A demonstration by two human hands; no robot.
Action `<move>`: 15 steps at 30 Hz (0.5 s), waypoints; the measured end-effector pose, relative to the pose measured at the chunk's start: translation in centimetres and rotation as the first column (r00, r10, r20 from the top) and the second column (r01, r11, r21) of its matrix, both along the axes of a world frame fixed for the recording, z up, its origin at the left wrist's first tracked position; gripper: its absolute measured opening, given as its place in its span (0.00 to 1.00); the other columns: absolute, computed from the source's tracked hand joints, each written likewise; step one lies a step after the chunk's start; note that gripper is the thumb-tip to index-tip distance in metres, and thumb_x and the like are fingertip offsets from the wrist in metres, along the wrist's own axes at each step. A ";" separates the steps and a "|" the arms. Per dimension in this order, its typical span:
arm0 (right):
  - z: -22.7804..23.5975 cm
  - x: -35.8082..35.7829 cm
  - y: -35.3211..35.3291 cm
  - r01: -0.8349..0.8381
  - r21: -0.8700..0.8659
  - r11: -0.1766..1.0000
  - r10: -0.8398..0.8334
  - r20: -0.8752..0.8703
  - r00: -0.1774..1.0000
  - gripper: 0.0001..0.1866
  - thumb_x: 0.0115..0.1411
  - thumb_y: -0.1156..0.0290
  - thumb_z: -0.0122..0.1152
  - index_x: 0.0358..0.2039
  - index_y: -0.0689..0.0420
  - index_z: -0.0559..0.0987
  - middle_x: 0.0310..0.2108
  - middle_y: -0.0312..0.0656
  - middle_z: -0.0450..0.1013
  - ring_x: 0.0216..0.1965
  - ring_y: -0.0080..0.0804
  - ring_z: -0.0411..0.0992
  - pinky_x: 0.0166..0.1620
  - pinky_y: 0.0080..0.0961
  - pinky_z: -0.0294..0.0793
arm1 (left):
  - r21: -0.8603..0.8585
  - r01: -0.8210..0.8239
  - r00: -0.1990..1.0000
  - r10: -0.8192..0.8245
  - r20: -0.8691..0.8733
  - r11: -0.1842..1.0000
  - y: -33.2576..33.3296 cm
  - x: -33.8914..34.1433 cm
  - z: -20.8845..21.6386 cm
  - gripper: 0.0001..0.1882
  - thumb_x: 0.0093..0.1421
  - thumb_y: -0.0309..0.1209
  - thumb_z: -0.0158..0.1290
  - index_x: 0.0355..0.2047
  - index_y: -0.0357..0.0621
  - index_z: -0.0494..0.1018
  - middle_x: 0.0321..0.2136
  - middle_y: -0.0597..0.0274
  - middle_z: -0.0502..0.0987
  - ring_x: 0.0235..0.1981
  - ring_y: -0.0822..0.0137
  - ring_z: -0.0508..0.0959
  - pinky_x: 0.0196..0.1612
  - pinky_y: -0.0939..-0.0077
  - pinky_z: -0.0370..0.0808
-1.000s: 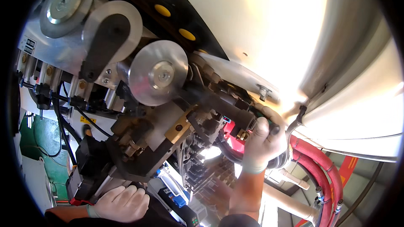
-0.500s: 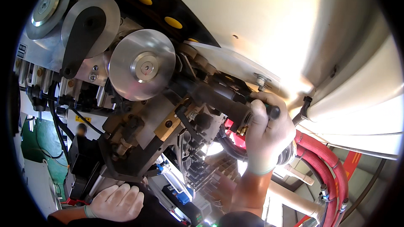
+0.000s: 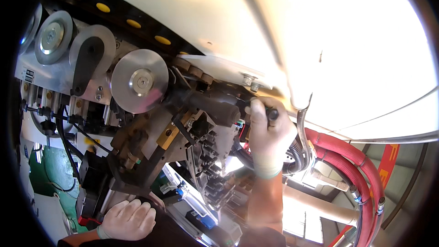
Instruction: The person uses a screwdriver and their hands to tighten components, inspect wires, and interact with various parts of a large industrial machine.
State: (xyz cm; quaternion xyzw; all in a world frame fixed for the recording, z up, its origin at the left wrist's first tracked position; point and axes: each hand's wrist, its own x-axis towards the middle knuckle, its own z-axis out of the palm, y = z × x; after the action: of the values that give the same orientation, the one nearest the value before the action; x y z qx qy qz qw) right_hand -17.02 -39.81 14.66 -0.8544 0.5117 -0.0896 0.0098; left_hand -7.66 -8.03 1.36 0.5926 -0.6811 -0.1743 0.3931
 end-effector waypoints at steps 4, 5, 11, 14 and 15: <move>-0.9 -2.8 -0.3 -0.155 -0.026 0.988 0.157 0.091 0.983 0.10 0.68 0.72 0.63 0.41 0.68 0.83 0.30 0.45 0.84 0.30 0.23 0.81 0.36 0.20 0.80 | -0.012 0.002 1.000 -0.002 0.004 1.000 0.3 -0.3 -0.2 0.07 0.63 0.38 0.53 0.36 0.53 0.77 0.34 0.72 0.79 0.39 0.72 0.80 0.42 0.77 0.76; -1.3 -3.5 -0.5 -0.193 -0.048 0.980 0.197 0.122 0.973 0.10 0.68 0.72 0.63 0.41 0.69 0.83 0.32 0.46 0.84 0.31 0.25 0.82 0.37 0.21 0.80 | -0.014 0.001 1.000 -0.001 0.010 1.000 0.3 -0.4 -0.3 0.07 0.63 0.38 0.53 0.37 0.53 0.77 0.34 0.72 0.79 0.39 0.72 0.80 0.42 0.76 0.76; -1.9 -4.1 -0.5 -0.233 -0.021 0.972 0.230 0.275 0.934 0.12 0.70 0.73 0.60 0.43 0.71 0.80 0.40 0.49 0.83 0.35 0.30 0.84 0.42 0.24 0.83 | -0.003 0.057 0.997 -0.057 0.053 0.998 0.1 0.1 -0.4 0.08 0.64 0.39 0.51 0.37 0.53 0.77 0.35 0.72 0.79 0.39 0.72 0.80 0.41 0.75 0.76; -2.0 -4.3 -0.8 -0.173 0.039 0.984 0.159 0.239 0.958 0.12 0.70 0.73 0.59 0.43 0.71 0.81 0.39 0.48 0.84 0.36 0.30 0.84 0.43 0.23 0.83 | -0.013 0.041 0.997 -0.040 0.060 0.999 0.2 -0.1 -0.6 0.08 0.65 0.39 0.51 0.36 0.53 0.77 0.35 0.72 0.79 0.38 0.72 0.80 0.41 0.75 0.76; -2.1 -4.4 -0.7 -0.170 0.050 0.984 0.153 0.242 0.958 0.11 0.70 0.73 0.60 0.43 0.70 0.81 0.39 0.47 0.84 0.37 0.29 0.84 0.43 0.23 0.82 | -0.006 0.044 0.997 -0.043 0.069 0.999 0.2 0.0 -0.3 0.08 0.65 0.39 0.51 0.36 0.53 0.77 0.35 0.72 0.79 0.38 0.72 0.80 0.41 0.75 0.76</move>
State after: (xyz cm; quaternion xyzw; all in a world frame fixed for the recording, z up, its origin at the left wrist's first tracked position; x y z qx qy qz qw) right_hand -21.38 -40.51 12.52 -0.8756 0.4382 -0.1720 0.1080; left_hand -7.64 -7.88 1.02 0.5819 -0.7076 -0.1599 0.3676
